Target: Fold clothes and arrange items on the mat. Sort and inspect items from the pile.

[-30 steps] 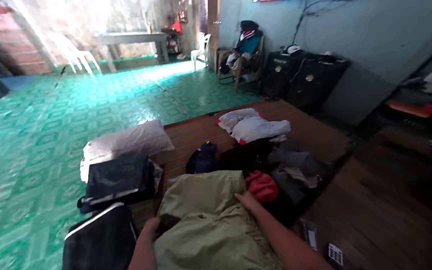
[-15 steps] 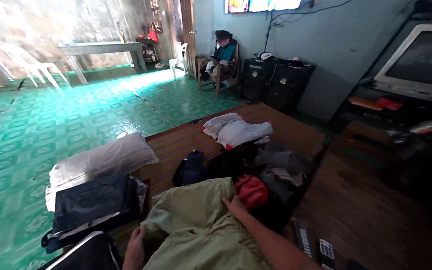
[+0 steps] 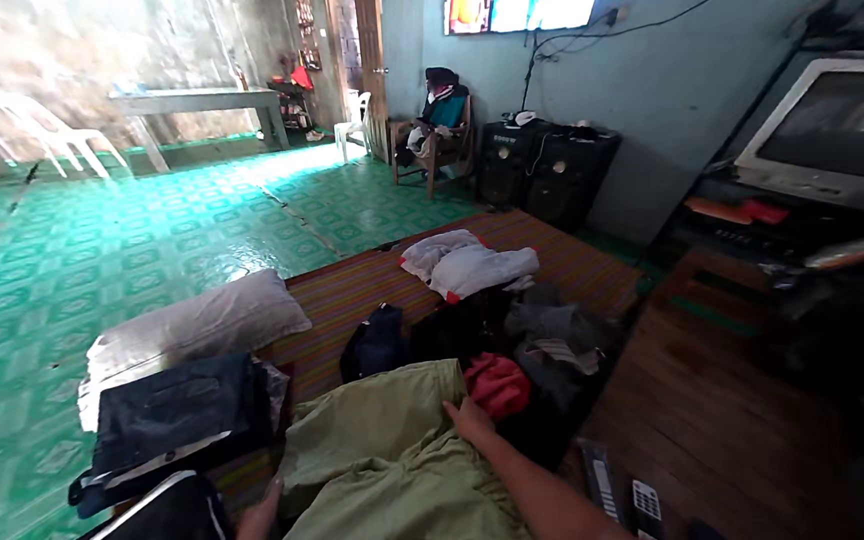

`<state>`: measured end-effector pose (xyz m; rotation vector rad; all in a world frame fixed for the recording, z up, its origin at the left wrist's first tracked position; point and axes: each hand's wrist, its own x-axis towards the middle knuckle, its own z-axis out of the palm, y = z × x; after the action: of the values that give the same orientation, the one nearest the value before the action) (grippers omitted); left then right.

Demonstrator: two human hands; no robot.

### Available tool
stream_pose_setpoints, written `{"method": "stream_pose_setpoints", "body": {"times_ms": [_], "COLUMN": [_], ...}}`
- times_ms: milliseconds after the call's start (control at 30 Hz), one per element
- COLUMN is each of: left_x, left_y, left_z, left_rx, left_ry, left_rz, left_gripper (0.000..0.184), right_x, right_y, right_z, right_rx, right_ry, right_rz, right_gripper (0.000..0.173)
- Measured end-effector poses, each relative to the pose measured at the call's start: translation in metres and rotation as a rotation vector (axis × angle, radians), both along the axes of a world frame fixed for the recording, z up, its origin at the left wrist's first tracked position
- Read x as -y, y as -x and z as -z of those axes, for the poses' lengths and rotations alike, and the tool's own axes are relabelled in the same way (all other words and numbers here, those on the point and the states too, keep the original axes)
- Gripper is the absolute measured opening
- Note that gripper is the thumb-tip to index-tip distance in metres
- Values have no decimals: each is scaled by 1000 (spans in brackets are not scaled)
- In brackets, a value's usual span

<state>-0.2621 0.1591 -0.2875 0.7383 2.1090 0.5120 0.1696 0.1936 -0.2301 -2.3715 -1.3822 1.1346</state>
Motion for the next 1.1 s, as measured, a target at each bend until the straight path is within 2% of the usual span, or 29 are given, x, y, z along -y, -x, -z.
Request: {"method": "stream_pose_setpoints", "body": {"times_ms": [100,167,233,300,467,600,700,833,933,1100], "left_x": [13,11,7,4,4,6,3,4,7,0], "left_y": [-7,-1,7,8,-12,-14,-10,-8,-8,-6], "left_z": [-10,6,13,0,-28,-26,-16,-11,-12,-8], "left_rx": [232,273,78,-177,-378,-409,-423,-388,-363,-461], "left_ry": [-49,-124,-205,-207,-195,-183,-112,-121,-145,-181], "left_rz": [-139,-156,-104,-55,-41,-42,6,15,58,150], "left_gripper": [72,64,57,55,51,47,50,54,57,46], "right_x": [-5,-7,-6,-5,-3,-1,-1,1,2,0], "right_y": [-5,-7,-7,-5,3,4,5,5,4,2], "right_z": [8,13,13,11,-2,-3,-6,-7,-3,4], "right_rx": [-26,-36,-41,-25,70,140,161,155,153,207], "right_ry": [-9,-23,-34,-34,12,40,50,57,2,-117], "right_rz": [-54,-70,-76,-83,-85,-84,-82,-40,-24,4], "right_gripper": [76,70,62,54,49,46,47,51,50,46]}}
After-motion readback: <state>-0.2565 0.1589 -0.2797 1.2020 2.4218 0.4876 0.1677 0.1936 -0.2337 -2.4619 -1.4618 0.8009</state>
